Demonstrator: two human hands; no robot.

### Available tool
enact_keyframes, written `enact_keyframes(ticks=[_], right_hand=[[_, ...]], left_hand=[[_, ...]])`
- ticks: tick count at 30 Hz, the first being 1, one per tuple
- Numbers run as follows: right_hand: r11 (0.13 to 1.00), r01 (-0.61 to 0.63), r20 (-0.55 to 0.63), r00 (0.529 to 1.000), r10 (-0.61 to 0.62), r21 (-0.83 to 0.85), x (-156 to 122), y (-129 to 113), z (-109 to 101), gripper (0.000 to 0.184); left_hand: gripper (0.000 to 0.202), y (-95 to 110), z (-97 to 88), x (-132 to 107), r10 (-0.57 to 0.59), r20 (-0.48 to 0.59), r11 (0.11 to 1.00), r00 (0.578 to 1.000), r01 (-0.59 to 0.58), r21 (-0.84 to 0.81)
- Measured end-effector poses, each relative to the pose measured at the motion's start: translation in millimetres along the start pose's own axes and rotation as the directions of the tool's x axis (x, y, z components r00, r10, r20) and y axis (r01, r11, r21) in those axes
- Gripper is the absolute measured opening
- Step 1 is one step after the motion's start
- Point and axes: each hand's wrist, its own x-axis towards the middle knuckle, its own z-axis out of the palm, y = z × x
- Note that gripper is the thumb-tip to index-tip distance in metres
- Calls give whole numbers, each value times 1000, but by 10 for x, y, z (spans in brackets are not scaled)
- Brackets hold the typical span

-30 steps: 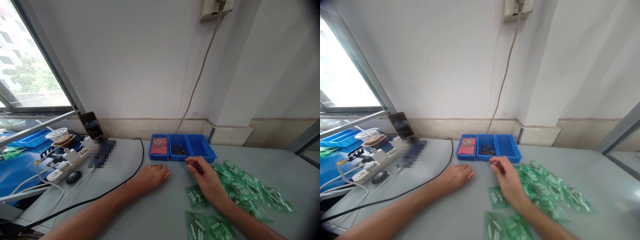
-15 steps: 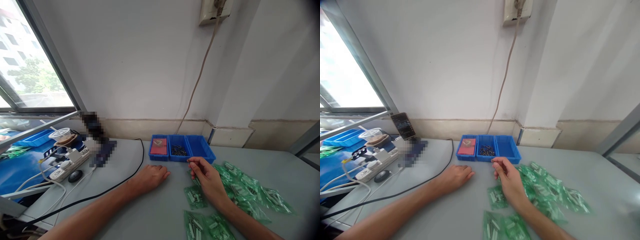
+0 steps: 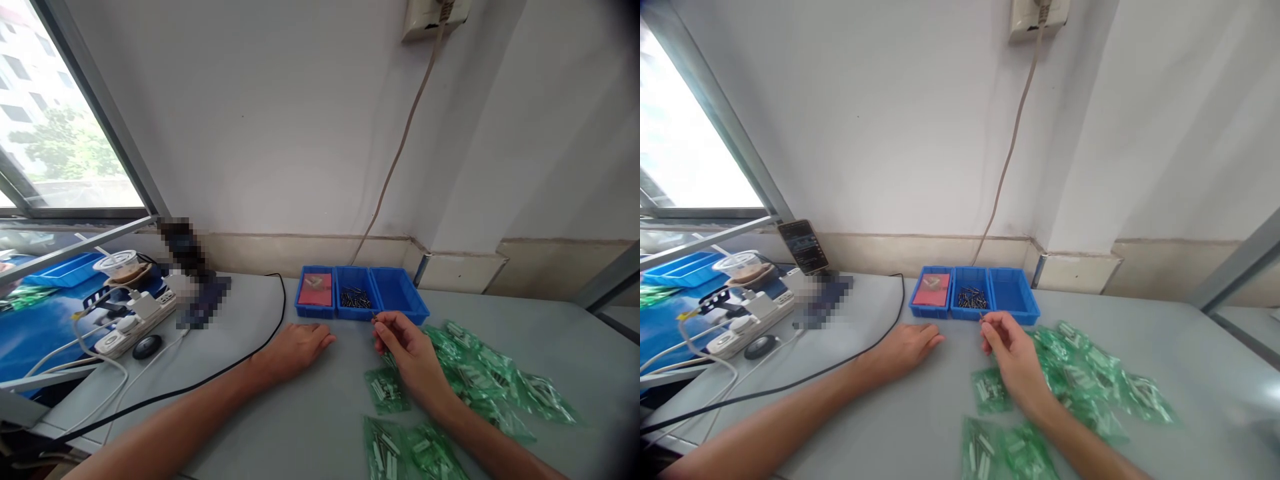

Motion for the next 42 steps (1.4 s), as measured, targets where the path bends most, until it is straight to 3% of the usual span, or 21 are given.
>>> enact_keyframes(ticks=[5,8,16,23,28,36,42], right_hand=[[995,65,89,994,-58,-79,-50,-38,13,27],[994,49,154,988,-33,-98,-79,-41,28,25],[998,9,148,989,1,-65,-49,15,39,37],[992,28,164,986,-8,-123,-64,-1,32,26],[989,38,147,989,-17,-144,-37,6,32,21],[997,-71,93,993,73,-32,23,-19,4,39],[969,-187,47,982,182,160,85,-15,-2,49]], left_hand=[[52,21,-33,0,-46,25,999,999,46,-15],[53,40,-73,7,-61,39,998,997,62,-14],[49,59,-127,-7,-85,34,996,996,86,-13],[48,60,-91,-7,-113,89,994,990,112,20],[52,50,-79,0,-123,70,992,990,121,30],[52,-31,-21,-2,-121,35,992,992,122,-14],[50,-42,-5,-5,-86,41,996,995,87,-36]])
